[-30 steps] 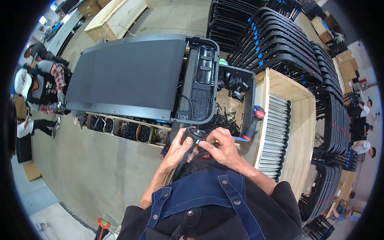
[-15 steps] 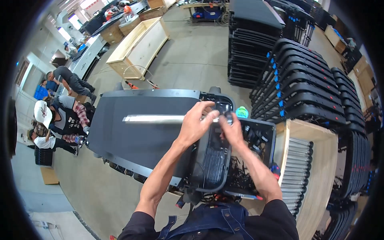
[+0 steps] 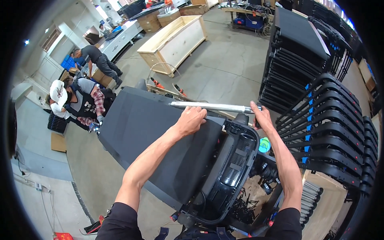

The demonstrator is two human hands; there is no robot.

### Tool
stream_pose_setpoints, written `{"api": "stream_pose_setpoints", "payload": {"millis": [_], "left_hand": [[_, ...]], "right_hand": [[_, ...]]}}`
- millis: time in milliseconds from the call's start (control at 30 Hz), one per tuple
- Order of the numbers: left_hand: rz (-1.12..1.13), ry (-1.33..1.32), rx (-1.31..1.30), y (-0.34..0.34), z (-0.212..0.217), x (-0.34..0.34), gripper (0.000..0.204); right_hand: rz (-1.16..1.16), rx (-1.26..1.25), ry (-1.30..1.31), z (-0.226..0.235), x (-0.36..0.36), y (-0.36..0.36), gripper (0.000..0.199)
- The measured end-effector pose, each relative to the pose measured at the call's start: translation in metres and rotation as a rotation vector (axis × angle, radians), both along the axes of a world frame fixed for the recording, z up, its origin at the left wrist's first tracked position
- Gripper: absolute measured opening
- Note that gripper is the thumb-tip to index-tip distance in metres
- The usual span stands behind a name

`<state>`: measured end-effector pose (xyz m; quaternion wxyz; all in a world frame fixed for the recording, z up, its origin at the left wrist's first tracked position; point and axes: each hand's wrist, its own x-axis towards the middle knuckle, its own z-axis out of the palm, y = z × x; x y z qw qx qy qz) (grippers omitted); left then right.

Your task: Assembling various plastic and metal components onto a treadmill frame using power tools.

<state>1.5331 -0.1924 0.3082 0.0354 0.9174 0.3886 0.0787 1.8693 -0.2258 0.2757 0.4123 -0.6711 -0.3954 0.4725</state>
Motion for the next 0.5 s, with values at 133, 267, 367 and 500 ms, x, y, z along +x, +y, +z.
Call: {"api": "stream_pose_setpoints", "payload": {"millis": [133,267,367,500], "left_hand": [[0.074,-0.191,0.13,-0.016,0.014,0.004,0.022],[0.278,-0.474,0.024,-0.087,0.033,-0.018,0.029],[0.454,-0.526,-0.016,-0.174,0.044,-0.065,0.024],[1.054,-0.611,-0.344,-0.315,0.021,-0.109,0.017]], "right_hand": [[0.322,-0.041,-0.064,0.013,-0.042,0.044,0.073],[0.618,-0.075,-0.152,0.033,-0.097,0.067,0.075],[0.888,-0.089,-0.361,0.048,-0.121,0.076,0.089],[1.021,-0.155,-0.596,0.049,-0.156,0.076,0.082]]}}
